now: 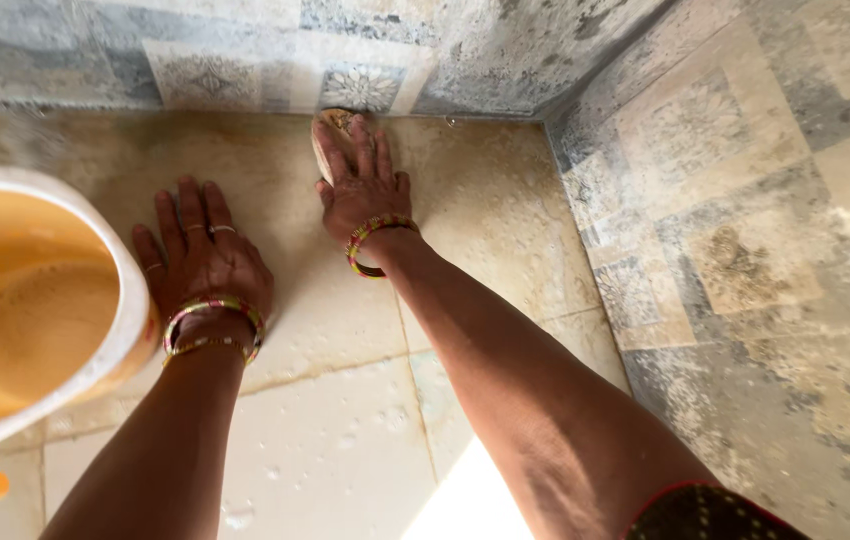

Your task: The person scrubs a tiled floor with a sponge, repeatedly dipping it into a yellow bucket of soapy water. They clean the floor surface and the corners where the floor meets the wall, moving the bucket as needed to reach different areas.

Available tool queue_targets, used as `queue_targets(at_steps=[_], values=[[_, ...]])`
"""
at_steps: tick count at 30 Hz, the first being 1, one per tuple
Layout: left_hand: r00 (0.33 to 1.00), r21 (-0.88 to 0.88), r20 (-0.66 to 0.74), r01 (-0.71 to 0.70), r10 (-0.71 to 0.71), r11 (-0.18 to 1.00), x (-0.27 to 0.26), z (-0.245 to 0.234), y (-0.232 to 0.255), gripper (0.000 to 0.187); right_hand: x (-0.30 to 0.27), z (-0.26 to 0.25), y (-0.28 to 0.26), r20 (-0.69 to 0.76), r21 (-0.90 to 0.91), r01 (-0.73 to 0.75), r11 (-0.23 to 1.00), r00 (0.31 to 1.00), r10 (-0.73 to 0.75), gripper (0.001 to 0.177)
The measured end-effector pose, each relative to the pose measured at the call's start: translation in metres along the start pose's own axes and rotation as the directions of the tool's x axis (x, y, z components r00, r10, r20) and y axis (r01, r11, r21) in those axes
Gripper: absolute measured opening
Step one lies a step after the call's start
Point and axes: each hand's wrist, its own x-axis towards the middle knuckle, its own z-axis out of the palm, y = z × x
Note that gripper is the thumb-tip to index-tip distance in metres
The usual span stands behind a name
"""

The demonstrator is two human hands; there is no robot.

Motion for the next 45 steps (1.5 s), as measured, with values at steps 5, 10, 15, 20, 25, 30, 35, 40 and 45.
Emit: queue_targets(at_steps=[5, 10, 15, 20, 25, 30, 35, 40, 45], values=[[0.998, -0.233, -0.064, -0.001, -0.015, 0.972, -0.017, -0.002, 0.003, 0.072, -0.052, 0.011, -0.009, -0.044, -0.080, 0.224, 0.971, 0.973, -0.228, 0.073], [0.992, -0.158, 0.102, -0.058, 0.075, 0.986, -0.049, -0.009, -0.007, 0.077, -0.170, 0.022, -0.020, -0.085, 0.054, 0.405, 0.913, 0.913, -0.400, 0.075], [0.953, -0.079, 0.145, -0.256, 0.266, 0.963, -0.081, -0.028, -0.033, 0.067, -0.195, 0.009, 0.004, 0.083, 0.038, 0.445, 0.894, 0.891, -0.447, 0.084], [0.973, -0.081, 0.072, -0.212, 0.218, 0.974, -0.092, -0.036, -0.028, 0.066, -0.134, 0.007, 0.008, 0.017, 0.021, 0.248, 0.969, 0.969, -0.248, 0.076], [1.000, -0.119, -0.004, 0.024, -0.024, 0.993, -0.102, -0.034, -0.024, 0.066, -0.147, 0.012, -0.031, -0.037, 0.021, 0.098, 0.995, 0.995, -0.097, 0.070], [0.997, -0.096, 0.069, 0.039, -0.032, 0.995, -0.140, -0.051, -0.043, 0.065, -0.240, 0.037, -0.077, -0.044, 0.033, 0.254, 0.967, 0.967, -0.252, 0.054], [0.986, -0.042, 0.165, -0.022, 0.028, 0.999, -0.181, -0.088, -0.081, 0.066, -0.310, 0.042, -0.090, -0.160, 0.080, 0.425, 0.902, 0.898, -0.409, 0.061], [0.983, 0.009, 0.151, -0.103, 0.100, 0.995, -0.194, -0.094, -0.100, 0.067, -0.259, 0.040, -0.093, -0.048, 0.124, 0.301, 0.945, 0.953, -0.298, 0.073], [0.986, 0.036, 0.126, -0.117, 0.111, 0.992, -0.196, -0.092, -0.101, 0.068, -0.185, 0.032, -0.120, 0.018, 0.113, 0.125, 0.986, 0.992, -0.128, 0.067]])
